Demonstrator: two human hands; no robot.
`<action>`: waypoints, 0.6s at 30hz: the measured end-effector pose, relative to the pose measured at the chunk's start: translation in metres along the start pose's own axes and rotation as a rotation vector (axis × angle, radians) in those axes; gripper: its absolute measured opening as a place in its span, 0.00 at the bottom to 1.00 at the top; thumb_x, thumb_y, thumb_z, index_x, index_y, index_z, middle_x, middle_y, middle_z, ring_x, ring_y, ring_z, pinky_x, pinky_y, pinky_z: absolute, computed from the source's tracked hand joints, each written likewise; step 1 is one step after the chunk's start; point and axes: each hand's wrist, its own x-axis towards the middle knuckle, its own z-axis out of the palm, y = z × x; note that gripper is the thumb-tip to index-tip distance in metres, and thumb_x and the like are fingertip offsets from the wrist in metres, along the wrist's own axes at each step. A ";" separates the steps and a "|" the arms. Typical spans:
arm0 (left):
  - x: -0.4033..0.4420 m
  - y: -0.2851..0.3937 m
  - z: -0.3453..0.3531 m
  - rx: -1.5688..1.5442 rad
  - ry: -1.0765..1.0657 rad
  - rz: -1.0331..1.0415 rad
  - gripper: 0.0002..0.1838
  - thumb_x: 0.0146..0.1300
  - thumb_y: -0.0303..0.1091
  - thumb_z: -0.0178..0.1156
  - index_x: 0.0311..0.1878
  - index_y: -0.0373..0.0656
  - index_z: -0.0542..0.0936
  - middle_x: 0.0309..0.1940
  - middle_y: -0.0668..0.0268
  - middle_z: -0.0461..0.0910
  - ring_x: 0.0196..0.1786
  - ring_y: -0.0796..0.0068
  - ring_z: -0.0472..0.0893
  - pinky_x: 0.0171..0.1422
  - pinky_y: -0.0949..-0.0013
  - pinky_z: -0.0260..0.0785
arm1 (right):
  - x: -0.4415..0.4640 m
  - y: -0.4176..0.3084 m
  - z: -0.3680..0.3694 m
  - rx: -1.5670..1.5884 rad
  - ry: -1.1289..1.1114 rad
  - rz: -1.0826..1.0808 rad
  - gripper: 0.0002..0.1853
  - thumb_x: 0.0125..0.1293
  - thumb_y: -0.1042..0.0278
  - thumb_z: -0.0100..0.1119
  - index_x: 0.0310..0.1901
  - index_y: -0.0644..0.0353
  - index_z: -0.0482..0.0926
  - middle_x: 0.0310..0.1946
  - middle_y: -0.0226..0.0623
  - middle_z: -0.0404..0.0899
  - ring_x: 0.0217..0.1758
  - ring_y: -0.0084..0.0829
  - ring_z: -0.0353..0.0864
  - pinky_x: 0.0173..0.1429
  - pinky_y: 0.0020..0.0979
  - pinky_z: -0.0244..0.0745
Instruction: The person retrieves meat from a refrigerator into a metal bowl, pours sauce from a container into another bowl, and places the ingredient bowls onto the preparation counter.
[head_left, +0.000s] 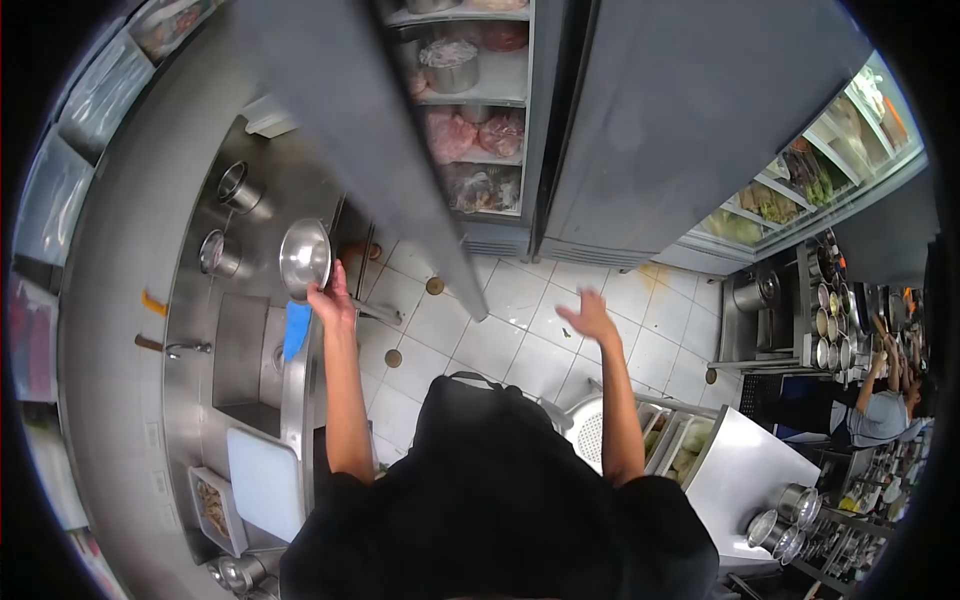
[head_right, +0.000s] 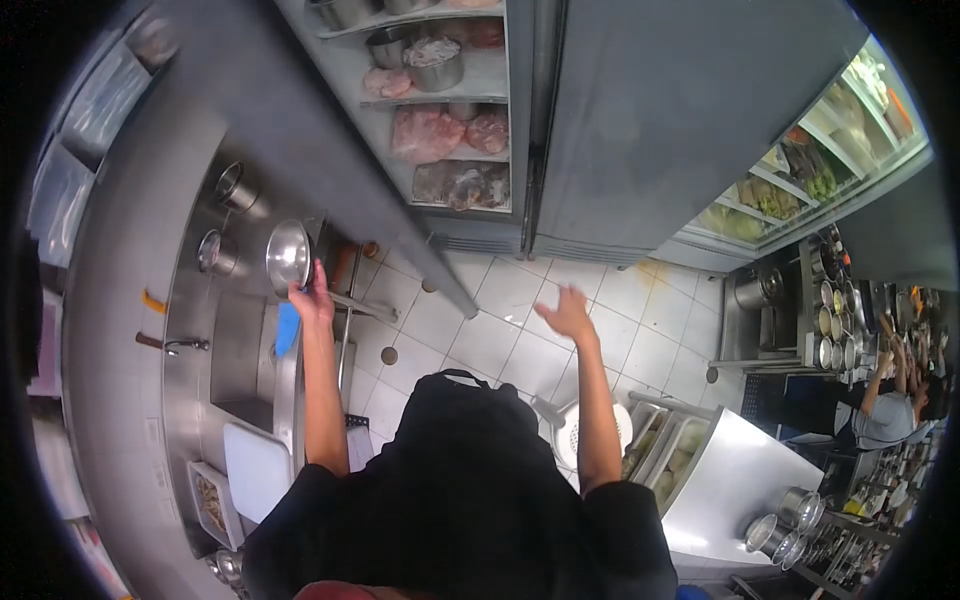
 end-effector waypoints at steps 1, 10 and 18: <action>0.003 -0.005 0.003 -0.036 -0.019 0.003 0.23 0.65 0.31 0.38 0.58 0.25 0.69 0.52 0.47 0.76 0.55 0.52 0.79 0.65 0.56 0.76 | -0.016 0.007 -0.005 0.106 -0.149 0.087 0.43 0.58 0.40 0.63 0.64 0.71 0.69 0.65 0.62 0.66 0.72 0.55 0.61 0.75 0.47 0.55; 0.029 0.074 -0.070 0.181 0.070 -0.017 0.26 0.72 0.49 0.50 0.64 0.41 0.71 0.62 0.58 0.74 0.62 0.55 0.74 0.69 0.50 0.67 | 0.061 -0.051 -0.033 0.282 -0.166 0.012 0.26 0.64 0.50 0.60 0.53 0.64 0.80 0.49 0.48 0.83 0.52 0.41 0.83 0.58 0.37 0.75; 0.050 0.160 -0.094 -0.175 0.094 0.044 0.26 0.74 0.49 0.46 0.66 0.41 0.70 0.64 0.58 0.73 0.66 0.57 0.71 0.73 0.51 0.62 | 0.224 -0.329 -0.120 0.160 -0.216 -0.557 0.16 0.67 0.59 0.57 0.49 0.60 0.82 0.39 0.41 0.85 0.43 0.33 0.83 0.51 0.33 0.76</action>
